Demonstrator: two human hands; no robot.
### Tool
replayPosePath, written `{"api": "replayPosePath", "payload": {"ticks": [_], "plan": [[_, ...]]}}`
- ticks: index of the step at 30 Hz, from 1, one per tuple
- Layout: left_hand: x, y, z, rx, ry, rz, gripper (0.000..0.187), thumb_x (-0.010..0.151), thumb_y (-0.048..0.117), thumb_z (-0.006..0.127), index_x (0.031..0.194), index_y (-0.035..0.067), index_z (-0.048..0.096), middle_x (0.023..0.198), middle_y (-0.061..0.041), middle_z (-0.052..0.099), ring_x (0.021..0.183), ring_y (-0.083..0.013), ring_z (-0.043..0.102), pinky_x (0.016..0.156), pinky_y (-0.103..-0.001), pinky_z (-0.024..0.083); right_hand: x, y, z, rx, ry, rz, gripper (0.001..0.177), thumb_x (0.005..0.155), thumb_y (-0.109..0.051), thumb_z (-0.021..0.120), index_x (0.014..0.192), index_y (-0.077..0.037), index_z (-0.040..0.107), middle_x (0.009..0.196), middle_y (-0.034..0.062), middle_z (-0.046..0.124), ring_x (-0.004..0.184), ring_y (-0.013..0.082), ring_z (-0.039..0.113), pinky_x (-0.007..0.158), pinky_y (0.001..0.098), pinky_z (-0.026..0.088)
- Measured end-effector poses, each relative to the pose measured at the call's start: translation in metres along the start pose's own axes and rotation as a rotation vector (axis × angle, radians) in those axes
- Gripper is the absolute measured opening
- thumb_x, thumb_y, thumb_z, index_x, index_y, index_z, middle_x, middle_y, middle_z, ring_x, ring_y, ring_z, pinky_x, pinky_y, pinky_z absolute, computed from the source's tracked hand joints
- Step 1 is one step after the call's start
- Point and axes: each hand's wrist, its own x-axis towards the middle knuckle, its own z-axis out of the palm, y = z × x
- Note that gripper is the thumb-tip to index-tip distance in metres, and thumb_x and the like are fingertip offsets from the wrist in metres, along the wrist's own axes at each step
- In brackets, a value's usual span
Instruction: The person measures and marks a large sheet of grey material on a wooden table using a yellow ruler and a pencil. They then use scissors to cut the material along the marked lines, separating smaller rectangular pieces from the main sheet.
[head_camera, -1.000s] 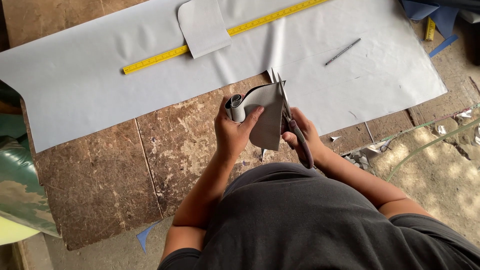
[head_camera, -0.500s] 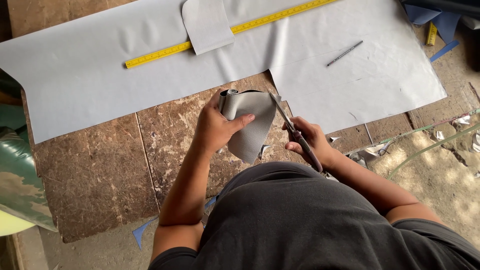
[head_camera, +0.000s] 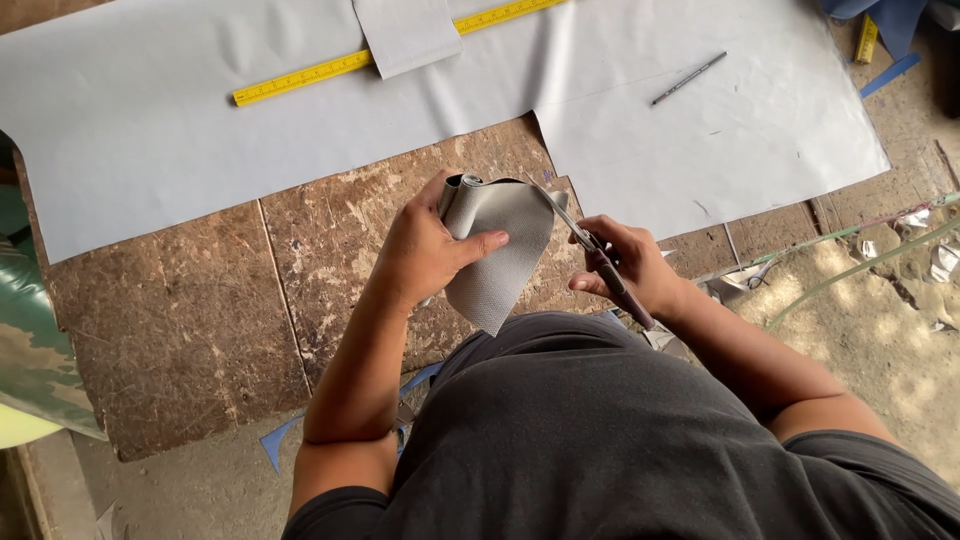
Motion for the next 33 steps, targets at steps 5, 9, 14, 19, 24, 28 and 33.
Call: {"api": "replayPosePath", "payload": {"ticks": [5,9,14,19,24,28,33], "plan": [[-0.003,0.006,0.004,0.066,-0.065,-0.023,0.049,0.072,0.025,0.091,0.110,0.014,0.063,0.094,-0.013,0.076,0.097,-0.0360,0.074,0.083,-0.050,0.057,0.001,-0.018,-0.007,-0.115,0.000,-0.022,0.078,0.071,-0.042,0.094,0.126,0.003,0.061,0.076,0.0182,0.062,0.066,0.0312,0.066,0.055,0.0405,0.054],[-0.003,0.006,0.006,0.122,-0.113,-0.090,0.053,0.070,0.029,0.091,0.114,0.019,0.063,0.101,-0.013,0.077,0.103,-0.0393,0.072,0.086,-0.052,0.057,-0.003,-0.018,-0.012,-0.209,0.026,-0.062,0.071,0.072,-0.041,0.094,0.122,-0.001,0.064,0.072,0.0149,0.058,0.059,0.0293,0.062,0.052,0.0368,0.050],[0.001,-0.001,0.012,0.123,-0.165,-0.105,0.055,0.069,0.028,0.092,0.115,0.018,0.063,0.102,-0.014,0.077,0.106,-0.0400,0.072,0.088,-0.052,0.056,-0.014,-0.030,-0.010,-0.233,0.056,-0.024,0.064,0.074,-0.040,0.092,0.119,-0.003,0.066,0.069,0.0130,0.058,0.056,0.0277,0.061,0.051,0.0348,0.048],[0.019,-0.018,0.025,0.138,-0.209,-0.104,0.059,0.067,0.028,0.092,0.117,0.016,0.063,0.106,-0.017,0.076,0.110,-0.0432,0.069,0.089,-0.056,0.055,-0.015,-0.033,-0.014,-0.268,0.117,0.009,0.065,0.075,-0.036,0.092,0.123,-0.002,0.063,0.073,0.0183,0.057,0.061,0.0351,0.061,0.055,0.0408,0.047],[0.065,-0.039,0.031,0.003,0.077,-0.338,0.066,0.068,0.044,0.093,0.121,0.012,0.070,0.110,-0.017,0.075,0.111,-0.0348,0.070,0.092,-0.052,0.056,-0.024,-0.026,-0.028,-0.256,0.178,0.166,0.040,0.086,-0.023,0.084,0.117,-0.006,0.065,0.071,0.0141,0.063,0.065,0.0309,0.068,0.060,0.0366,0.053],[0.156,-0.099,0.023,-0.348,0.460,-0.288,0.057,0.089,0.025,0.076,0.137,0.002,0.056,0.132,-0.027,0.062,0.131,-0.0426,0.057,0.108,-0.059,0.045,-0.036,-0.006,-0.059,-0.285,0.104,0.342,0.040,0.085,-0.025,0.083,0.113,-0.003,0.065,0.080,0.0228,0.071,0.073,0.0410,0.070,0.067,0.0491,0.053],[0.257,-0.202,0.057,-0.341,0.736,-0.184,0.098,0.102,0.065,0.079,0.160,0.013,0.021,0.164,-0.026,0.028,0.151,-0.0426,0.036,0.125,-0.062,0.030,-0.061,0.045,-0.126,-0.293,0.115,0.808,0.052,0.084,-0.040,0.083,0.122,-0.008,0.067,0.094,0.0214,0.076,0.082,0.0386,0.072,0.075,0.0473,0.056]]}}
